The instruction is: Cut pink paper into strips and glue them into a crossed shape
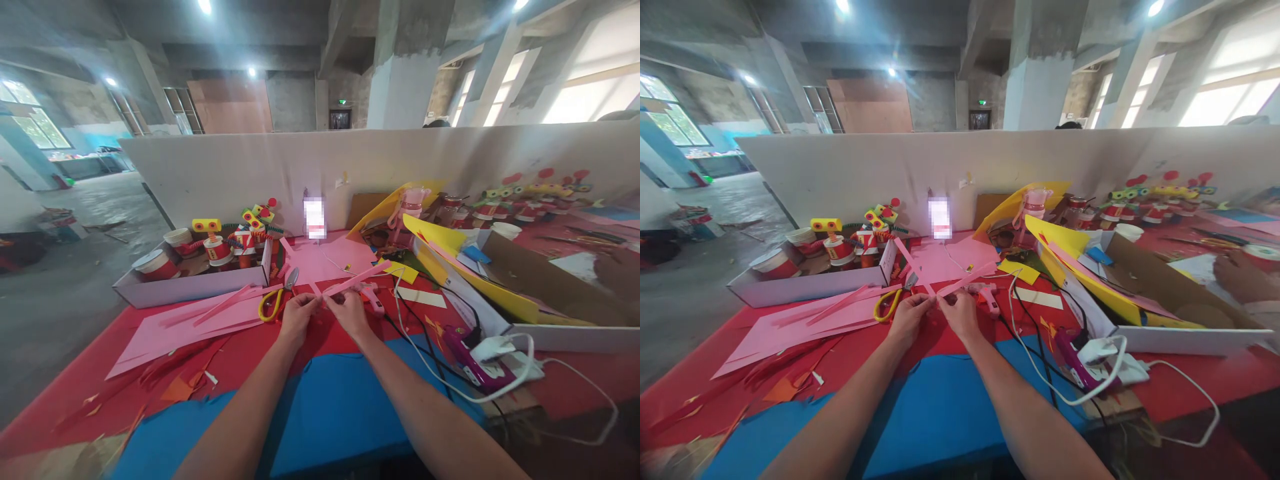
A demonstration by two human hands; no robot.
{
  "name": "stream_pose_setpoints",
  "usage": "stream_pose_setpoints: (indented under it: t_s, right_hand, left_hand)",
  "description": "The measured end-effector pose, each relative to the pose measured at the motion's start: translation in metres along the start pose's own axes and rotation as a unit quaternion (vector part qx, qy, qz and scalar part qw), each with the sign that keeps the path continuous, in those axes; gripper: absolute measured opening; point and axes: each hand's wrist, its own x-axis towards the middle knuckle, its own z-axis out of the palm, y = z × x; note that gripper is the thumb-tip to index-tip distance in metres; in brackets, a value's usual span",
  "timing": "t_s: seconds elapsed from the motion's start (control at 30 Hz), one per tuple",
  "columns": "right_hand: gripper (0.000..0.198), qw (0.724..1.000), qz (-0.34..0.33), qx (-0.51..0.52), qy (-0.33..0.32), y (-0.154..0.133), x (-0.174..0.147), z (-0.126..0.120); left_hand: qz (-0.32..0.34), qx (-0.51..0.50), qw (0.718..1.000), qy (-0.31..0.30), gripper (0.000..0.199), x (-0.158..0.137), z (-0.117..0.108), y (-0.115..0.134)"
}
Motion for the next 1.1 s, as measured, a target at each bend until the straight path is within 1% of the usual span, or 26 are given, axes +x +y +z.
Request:
stream_pose_setpoints:
  t_s: [0.07, 0.17, 0.2, 0.27, 0.43, 0.6, 0.77, 0.87, 0.97, 1.03, 1.1]
  right_hand:
    - [0.015, 0.997, 0.020, 0.070, -0.022, -0.0002, 0.0010, 0.0012]
    - [0.021, 0.974, 0.083, 0.205, -0.044, 0.0017, 0.0030, 0.0037]
    - [0.024, 0.966, 0.100, 0.234, -0.042, 0.0025, 0.0034, 0.0044]
    - [0.029, 0.959, 0.115, 0.256, -0.041, 0.0035, 0.0033, 0.0052]
    - [0.036, 0.959, 0.116, 0.249, -0.067, 0.0000, -0.0008, 0.0048]
    - [0.038, 0.964, 0.123, 0.228, -0.065, -0.0037, -0.0035, 0.0038]
    - [0.036, 0.970, 0.113, 0.209, -0.057, -0.0012, -0.0041, 0.0057]
    - [0.033, 0.977, 0.095, 0.187, -0.041, -0.0004, -0.0034, 0.0054]
    - [0.031, 0.983, 0.063, 0.172, -0.002, -0.0014, -0.0026, 0.0042]
    - [0.031, 0.984, 0.045, 0.172, 0.021, -0.0022, -0.0028, 0.0048]
    - [0.031, 0.982, 0.043, 0.181, 0.020, -0.0026, -0.0037, 0.0068]
  left_hand:
    - [-0.006, -0.031, 0.999, 0.005, 0.033, 0.0013, -0.0006, -0.0007]
    - [-0.023, -0.069, 0.997, 0.002, 0.034, 0.0029, -0.0010, -0.0005]
    - [-0.022, -0.074, 0.997, -0.001, 0.034, 0.0032, -0.0010, -0.0004]
    - [-0.013, -0.070, 0.997, -0.010, 0.033, 0.0034, -0.0009, -0.0002]
    - [-0.020, -0.058, 0.998, -0.022, 0.031, 0.0039, -0.0018, -0.0023]
    - [-0.012, -0.042, 0.999, -0.018, 0.027, 0.0037, -0.0019, -0.0040]
    - [-0.003, -0.020, 1.000, -0.013, 0.029, 0.0009, -0.0009, -0.0009]
    - [-0.001, -0.032, 0.999, -0.030, 0.030, -0.0017, 0.0002, 0.0015]
    - [0.023, -0.028, 0.998, -0.046, 0.031, -0.0039, 0.0028, 0.0025]
    - [0.034, -0.027, 0.998, -0.048, 0.032, -0.0040, 0.0042, 0.0016]
    - [0.034, -0.033, 0.998, -0.034, 0.032, -0.0026, 0.0041, -0.0002]
